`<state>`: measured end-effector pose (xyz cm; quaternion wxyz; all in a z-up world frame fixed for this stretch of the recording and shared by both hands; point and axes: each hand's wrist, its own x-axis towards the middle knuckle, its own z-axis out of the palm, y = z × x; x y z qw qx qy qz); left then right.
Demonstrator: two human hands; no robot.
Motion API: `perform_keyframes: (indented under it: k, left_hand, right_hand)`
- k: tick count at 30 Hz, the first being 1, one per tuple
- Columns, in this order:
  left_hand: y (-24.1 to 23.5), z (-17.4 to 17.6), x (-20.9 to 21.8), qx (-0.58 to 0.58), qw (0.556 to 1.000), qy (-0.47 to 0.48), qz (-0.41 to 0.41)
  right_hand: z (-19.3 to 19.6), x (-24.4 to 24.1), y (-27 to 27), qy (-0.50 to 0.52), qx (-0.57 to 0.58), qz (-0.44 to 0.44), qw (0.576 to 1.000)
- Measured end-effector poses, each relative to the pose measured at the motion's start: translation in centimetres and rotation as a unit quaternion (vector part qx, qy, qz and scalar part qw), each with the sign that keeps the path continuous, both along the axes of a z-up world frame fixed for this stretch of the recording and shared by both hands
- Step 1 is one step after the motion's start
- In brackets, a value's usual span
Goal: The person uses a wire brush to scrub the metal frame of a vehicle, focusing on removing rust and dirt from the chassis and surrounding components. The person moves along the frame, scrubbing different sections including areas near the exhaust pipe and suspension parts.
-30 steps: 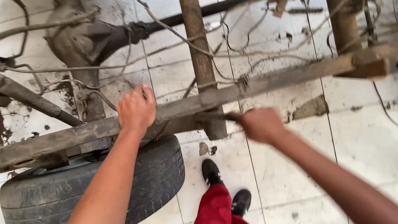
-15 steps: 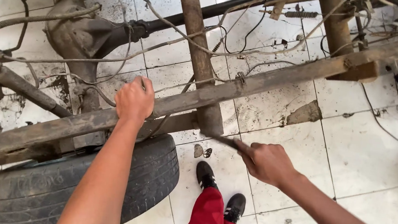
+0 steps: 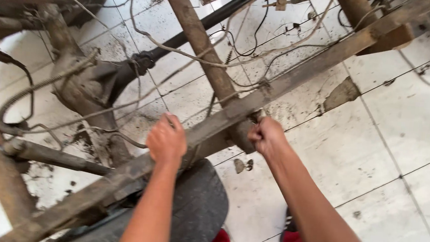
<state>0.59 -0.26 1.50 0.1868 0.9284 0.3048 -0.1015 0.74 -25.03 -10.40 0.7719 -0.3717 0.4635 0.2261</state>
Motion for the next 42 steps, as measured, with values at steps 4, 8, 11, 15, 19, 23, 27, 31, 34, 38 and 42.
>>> perform_keyframes:
  k: [4, 8, 11, 15, 19, 23, 27, 31, 34, 38, 42]
  left_hand:
    - [-0.5, -1.3, 0.0, 0.002, 0.999, -0.025, -0.028]
    - [0.8, -0.9, -1.8, 0.034, 0.997, -0.053, -0.037]
    - [0.1, -2.2, -1.3, 0.023, 0.993, -0.089, -0.075]
    - [0.2, -1.0, -0.4, 0.028, 0.995, -0.077, -0.065]
    - [0.3, -1.2, -0.4, 0.016, 0.996, -0.06, -0.058]
    - [1.0, -0.8, -2.0, 0.032, 0.997, 0.005, -0.064]
    - [1.8, -4.0, -2.2, 0.014, 0.998, -0.035, -0.056]
    - [0.1, -0.5, -0.8, 0.031, 0.998, -0.016, -0.056]
    - [0.3, -1.0, 0.0, 0.011, 0.999, 0.035, -0.039]
    - [1.0, -0.2, -2.3, 0.045, 0.997, -0.017, -0.058]
    - [1.1, -2.8, -1.0, 0.023, 0.991, -0.113, -0.068]
  right_hand:
    - [3.2, -1.2, 2.6, 0.014, -0.069, 0.009, 0.997]
    - [4.9, -2.9, 5.6, 0.036, -0.084, 0.05, 0.995]
    - [-4.0, -2.3, -1.2, 0.004, -0.094, 0.023, 0.995]
    - [-12.3, -3.4, -1.2, -0.033, -0.021, -0.031, 0.999]
    - [2.1, -2.6, 2.3, 0.01, -0.052, -0.026, 0.998]
    - [8.8, -5.5, 4.1, 0.117, -0.057, 0.033, 0.991]
    - [4.4, -1.3, 1.4, 0.079, -0.079, 0.063, 0.992]
    - [-2.7, -2.9, 0.8, 0.077, -0.04, 0.031, 0.996]
    - [4.1, -3.5, 2.9, 0.088, 0.011, 0.01, 0.996]
    - [3.5, -6.6, 4.9, 0.067, 0.007, -0.005, 0.998]
    - [-3.8, -0.7, 1.3, -0.006, -0.001, -0.053, 0.999]
